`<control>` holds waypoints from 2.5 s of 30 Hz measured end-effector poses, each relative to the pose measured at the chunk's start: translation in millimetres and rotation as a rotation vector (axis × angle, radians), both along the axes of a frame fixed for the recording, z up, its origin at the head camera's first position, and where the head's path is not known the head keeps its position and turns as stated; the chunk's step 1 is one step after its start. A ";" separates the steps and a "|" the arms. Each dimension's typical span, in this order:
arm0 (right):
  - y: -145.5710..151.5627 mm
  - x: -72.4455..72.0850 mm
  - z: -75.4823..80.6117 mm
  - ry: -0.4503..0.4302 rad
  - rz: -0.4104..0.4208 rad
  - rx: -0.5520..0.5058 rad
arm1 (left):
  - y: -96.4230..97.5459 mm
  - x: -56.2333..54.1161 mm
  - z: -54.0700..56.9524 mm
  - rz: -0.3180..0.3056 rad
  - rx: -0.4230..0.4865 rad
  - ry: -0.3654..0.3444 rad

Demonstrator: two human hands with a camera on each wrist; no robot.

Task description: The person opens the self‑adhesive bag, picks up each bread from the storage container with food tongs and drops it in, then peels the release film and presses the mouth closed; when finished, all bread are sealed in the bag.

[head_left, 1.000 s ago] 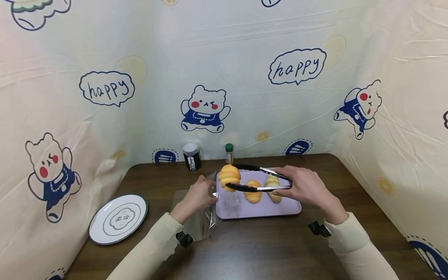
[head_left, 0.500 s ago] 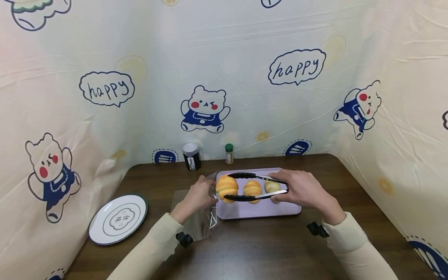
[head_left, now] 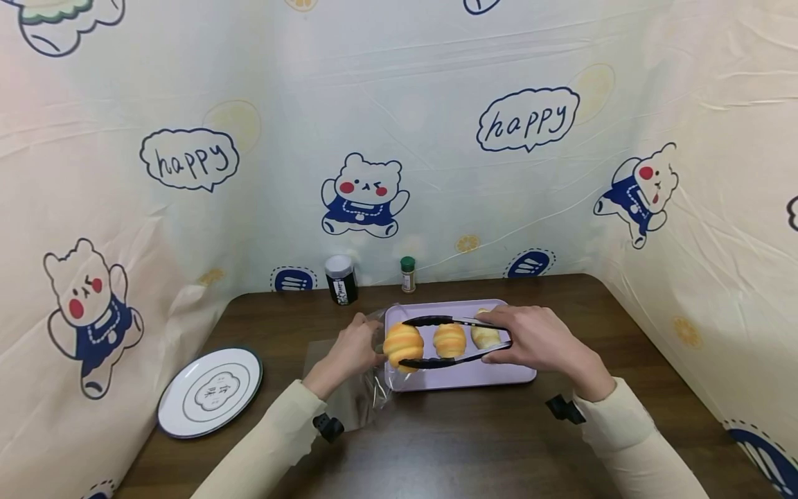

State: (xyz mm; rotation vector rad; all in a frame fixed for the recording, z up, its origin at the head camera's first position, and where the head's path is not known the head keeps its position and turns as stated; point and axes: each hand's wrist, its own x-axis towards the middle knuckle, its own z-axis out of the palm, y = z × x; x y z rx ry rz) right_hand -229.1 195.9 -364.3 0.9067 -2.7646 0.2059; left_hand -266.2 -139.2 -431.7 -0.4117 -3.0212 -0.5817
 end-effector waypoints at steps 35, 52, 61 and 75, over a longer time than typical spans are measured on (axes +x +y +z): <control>-22.2 -1.8 -12.1 0.172 0.030 0.124 | 0.3 6.0 7.7 -0.196 0.047 -0.054; -28.1 -0.3 -13.8 0.172 0.028 0.152 | 6.1 5.4 7.3 -0.177 0.058 -0.077; -30.2 1.2 -15.5 0.139 0.005 0.154 | 6.8 9.0 8.8 -0.208 0.051 -0.093; -28.5 -3.8 -18.7 0.130 0.045 0.160 | 7.5 10.1 8.9 -0.214 0.049 -0.082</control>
